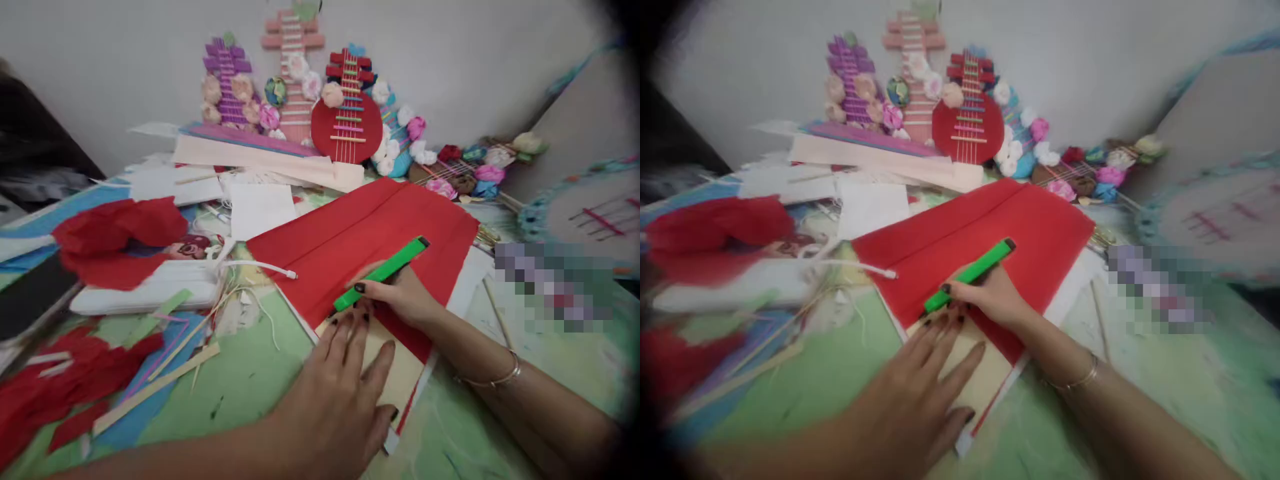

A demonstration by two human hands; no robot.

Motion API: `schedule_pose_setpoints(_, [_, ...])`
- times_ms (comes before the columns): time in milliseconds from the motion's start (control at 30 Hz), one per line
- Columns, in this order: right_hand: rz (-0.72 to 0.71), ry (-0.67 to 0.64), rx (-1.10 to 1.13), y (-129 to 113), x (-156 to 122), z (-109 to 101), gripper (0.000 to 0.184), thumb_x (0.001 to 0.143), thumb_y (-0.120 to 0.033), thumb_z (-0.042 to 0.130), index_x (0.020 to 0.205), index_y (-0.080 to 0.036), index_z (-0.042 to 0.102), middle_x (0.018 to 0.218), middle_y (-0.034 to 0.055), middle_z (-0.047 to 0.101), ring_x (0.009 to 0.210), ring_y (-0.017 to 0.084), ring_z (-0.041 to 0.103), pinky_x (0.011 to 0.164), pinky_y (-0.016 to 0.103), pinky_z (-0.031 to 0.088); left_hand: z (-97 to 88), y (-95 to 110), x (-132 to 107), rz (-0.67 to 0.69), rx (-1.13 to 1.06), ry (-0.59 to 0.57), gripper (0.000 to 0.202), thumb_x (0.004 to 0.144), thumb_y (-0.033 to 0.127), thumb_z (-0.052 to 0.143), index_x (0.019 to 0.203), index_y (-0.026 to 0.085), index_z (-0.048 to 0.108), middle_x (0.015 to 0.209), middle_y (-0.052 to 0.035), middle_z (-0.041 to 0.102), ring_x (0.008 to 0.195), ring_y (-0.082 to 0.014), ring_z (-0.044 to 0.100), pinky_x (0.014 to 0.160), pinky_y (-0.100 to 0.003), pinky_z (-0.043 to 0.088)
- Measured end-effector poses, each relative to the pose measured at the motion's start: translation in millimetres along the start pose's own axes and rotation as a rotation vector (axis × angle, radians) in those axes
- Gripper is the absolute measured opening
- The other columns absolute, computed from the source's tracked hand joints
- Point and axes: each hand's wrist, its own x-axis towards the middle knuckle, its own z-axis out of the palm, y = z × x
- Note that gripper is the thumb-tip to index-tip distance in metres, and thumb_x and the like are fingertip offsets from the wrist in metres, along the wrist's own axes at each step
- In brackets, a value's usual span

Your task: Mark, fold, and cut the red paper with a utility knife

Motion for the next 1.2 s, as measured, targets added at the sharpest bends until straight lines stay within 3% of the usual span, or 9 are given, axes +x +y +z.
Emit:
schedule_pose_setpoints(267, [-0.002, 0.065, 0.021, 2.1, -1.9, -0.2, 0.019, 0.076, -0.027, 0.069, 0.062, -0.015, 0.067, 0.058, 0.0014, 0.065, 0.047, 0.010, 0.056, 0.044, 0.021, 0.044, -2.9, 3.3, 3.6, -0.004, 0.021, 0.013, 0.057, 0.092, 0.048, 0.037, 0.137, 0.014, 0.043, 0.137, -0.0238, 0.046, 0.126, -0.0372, 0.044, 0.099, -0.049, 0.041])
schedule_pose_setpoints(867, [-0.017, 0.019, 0.000, -0.5, -1.5, 1.2, 0.010, 0.077, -0.024, 0.069, 0.071, -0.016, 0.071, 0.059, 0.0009, 0.066, 0.048, 0.009, 0.057, 0.046, 0.019, 0.045, -1.3, 2.7, 3.9, -0.002, 0.038, 0.029, 0.057, 0.092, 0.048, 0.038, 0.137, 0.014, 0.044, 0.135, -0.0232, 0.049, 0.123, -0.0357, 0.048, 0.099, -0.049, 0.039])
schedule_pose_setpoints(1200, [-0.009, 0.006, -0.032, -0.9, -1.9, 2.9, 0.015, 0.076, -0.027, 0.069, 0.066, -0.015, 0.069, 0.059, 0.0023, 0.066, 0.050, 0.010, 0.059, 0.046, 0.020, 0.046, -1.1, 3.3, 3.7, -0.016, 0.013, -0.003, 0.058, 0.092, 0.049, 0.037, 0.139, 0.014, 0.041, 0.133, -0.0220, 0.051, 0.122, -0.0350, 0.049, 0.100, -0.050, 0.037])
